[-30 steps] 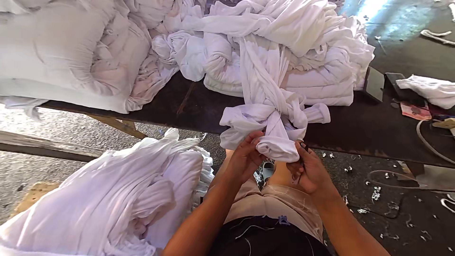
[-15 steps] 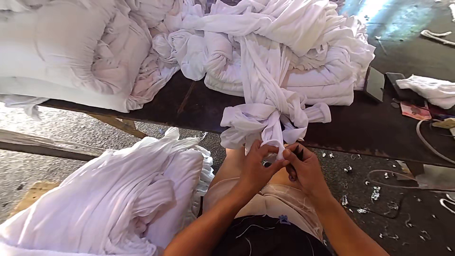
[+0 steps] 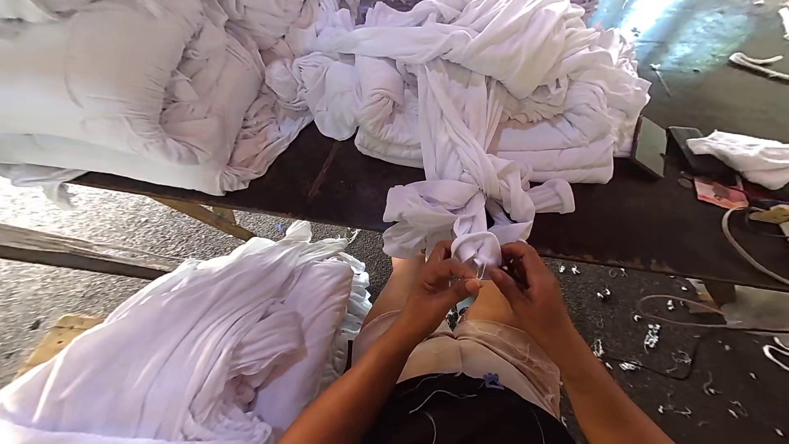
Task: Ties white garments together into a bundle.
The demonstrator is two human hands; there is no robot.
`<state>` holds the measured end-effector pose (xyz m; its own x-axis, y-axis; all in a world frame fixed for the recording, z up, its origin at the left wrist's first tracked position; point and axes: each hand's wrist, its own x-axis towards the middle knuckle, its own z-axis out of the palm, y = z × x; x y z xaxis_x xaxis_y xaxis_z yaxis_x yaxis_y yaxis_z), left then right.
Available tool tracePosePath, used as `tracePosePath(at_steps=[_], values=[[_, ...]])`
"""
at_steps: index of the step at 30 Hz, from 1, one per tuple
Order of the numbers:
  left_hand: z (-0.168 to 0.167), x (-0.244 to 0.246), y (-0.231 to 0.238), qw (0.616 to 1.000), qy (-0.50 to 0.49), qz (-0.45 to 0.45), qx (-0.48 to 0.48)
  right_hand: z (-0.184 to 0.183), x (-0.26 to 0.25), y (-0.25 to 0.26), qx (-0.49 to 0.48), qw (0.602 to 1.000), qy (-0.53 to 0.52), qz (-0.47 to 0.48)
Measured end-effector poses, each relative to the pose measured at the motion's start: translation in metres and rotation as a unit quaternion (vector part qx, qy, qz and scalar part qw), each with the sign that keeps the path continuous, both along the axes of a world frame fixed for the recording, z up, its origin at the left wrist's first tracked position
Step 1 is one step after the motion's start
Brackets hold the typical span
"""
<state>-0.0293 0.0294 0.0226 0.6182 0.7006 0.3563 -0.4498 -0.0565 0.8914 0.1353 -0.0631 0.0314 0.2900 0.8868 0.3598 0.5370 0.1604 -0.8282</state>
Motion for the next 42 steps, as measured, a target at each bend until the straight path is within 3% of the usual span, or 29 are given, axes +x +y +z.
tracePosePath(at_steps=[4,11,31,42], values=[[-0.001,-0.001,0.001,1.0,0.0,0.015,0.002,-0.001,-0.005,-0.006,0.056,0.984,-0.168,-0.034],[0.0,0.001,-0.002,0.999,0.022,0.025,0.031,0.001,-0.011,-0.004,0.106,0.966,-0.236,-0.026],[0.001,0.002,-0.002,0.998,0.041,0.009,0.044,-0.004,-0.005,0.001,0.113,0.972,-0.206,-0.007],[-0.002,-0.002,-0.001,0.996,0.017,-0.057,0.07,0.004,0.019,0.002,0.086,0.991,-0.079,-0.07]])
